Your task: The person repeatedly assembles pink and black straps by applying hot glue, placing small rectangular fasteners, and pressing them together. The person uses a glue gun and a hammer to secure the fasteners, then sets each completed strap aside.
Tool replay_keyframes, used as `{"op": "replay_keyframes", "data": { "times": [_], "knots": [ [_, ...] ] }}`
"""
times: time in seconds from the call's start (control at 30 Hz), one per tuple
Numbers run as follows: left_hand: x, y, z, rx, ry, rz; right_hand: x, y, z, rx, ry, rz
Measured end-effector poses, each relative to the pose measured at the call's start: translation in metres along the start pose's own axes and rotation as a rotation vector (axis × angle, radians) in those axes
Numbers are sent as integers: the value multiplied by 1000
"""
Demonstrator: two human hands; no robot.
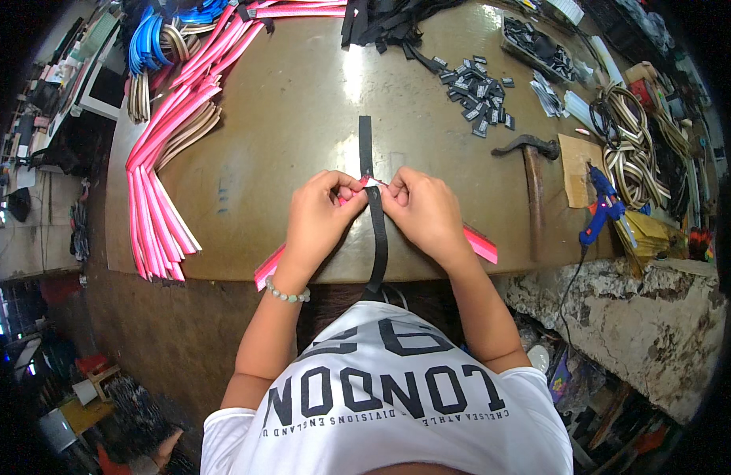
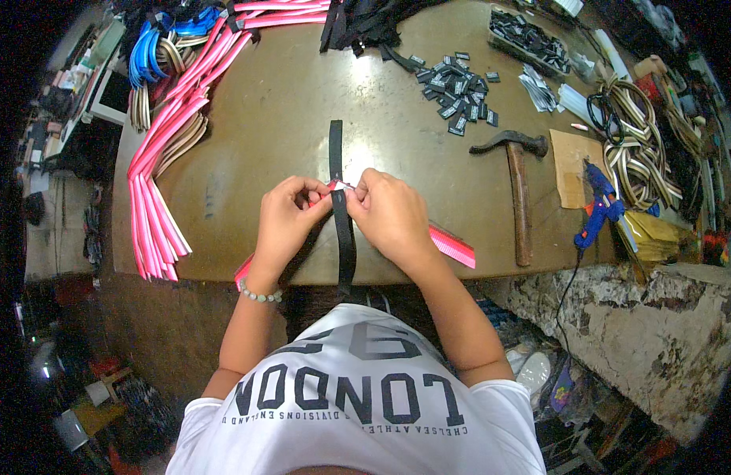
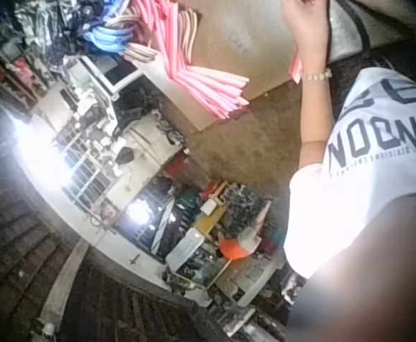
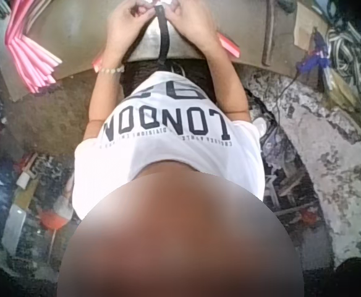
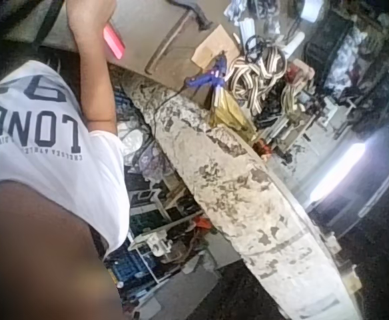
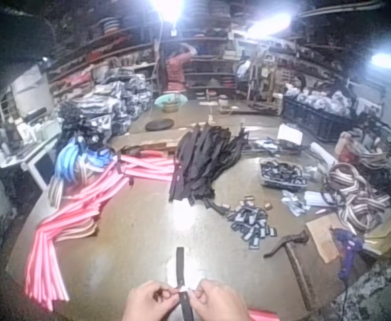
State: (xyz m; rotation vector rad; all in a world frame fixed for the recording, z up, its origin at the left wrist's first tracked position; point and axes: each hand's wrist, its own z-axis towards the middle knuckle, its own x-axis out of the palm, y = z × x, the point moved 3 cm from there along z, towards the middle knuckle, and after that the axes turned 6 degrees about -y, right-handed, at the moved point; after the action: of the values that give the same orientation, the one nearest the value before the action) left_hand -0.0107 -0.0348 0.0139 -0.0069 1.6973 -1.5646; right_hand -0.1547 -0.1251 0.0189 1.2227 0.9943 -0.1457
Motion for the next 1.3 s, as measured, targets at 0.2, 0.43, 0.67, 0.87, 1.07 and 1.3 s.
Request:
{"op": "replay_keyframes", "data": {
  "times": [0.2, 0.43, 0.67, 0.87, 1.07, 1.3],
  "knots": [
    [-1, -2, 4, -123, 16, -12, -15, 13, -1, -288, -53, 184],
    [-1, -3, 1, 2, 12, 40, 2, 1, 50, -362, 64, 313],
    [1, -9, -10, 136, -63, 128, 18, -14, 78, -158, 255, 272],
    [-5, -6, -20, 216, -61, 212, -8, 2, 85, -8, -24, 499],
    [-10, -2, -34, 251, -133, 244, -88, -74, -14, -129, -839, -639],
    [-23, 13, -28, 101, -213, -82, -97, -31, -64, 371, -471, -91]
  ]
}}
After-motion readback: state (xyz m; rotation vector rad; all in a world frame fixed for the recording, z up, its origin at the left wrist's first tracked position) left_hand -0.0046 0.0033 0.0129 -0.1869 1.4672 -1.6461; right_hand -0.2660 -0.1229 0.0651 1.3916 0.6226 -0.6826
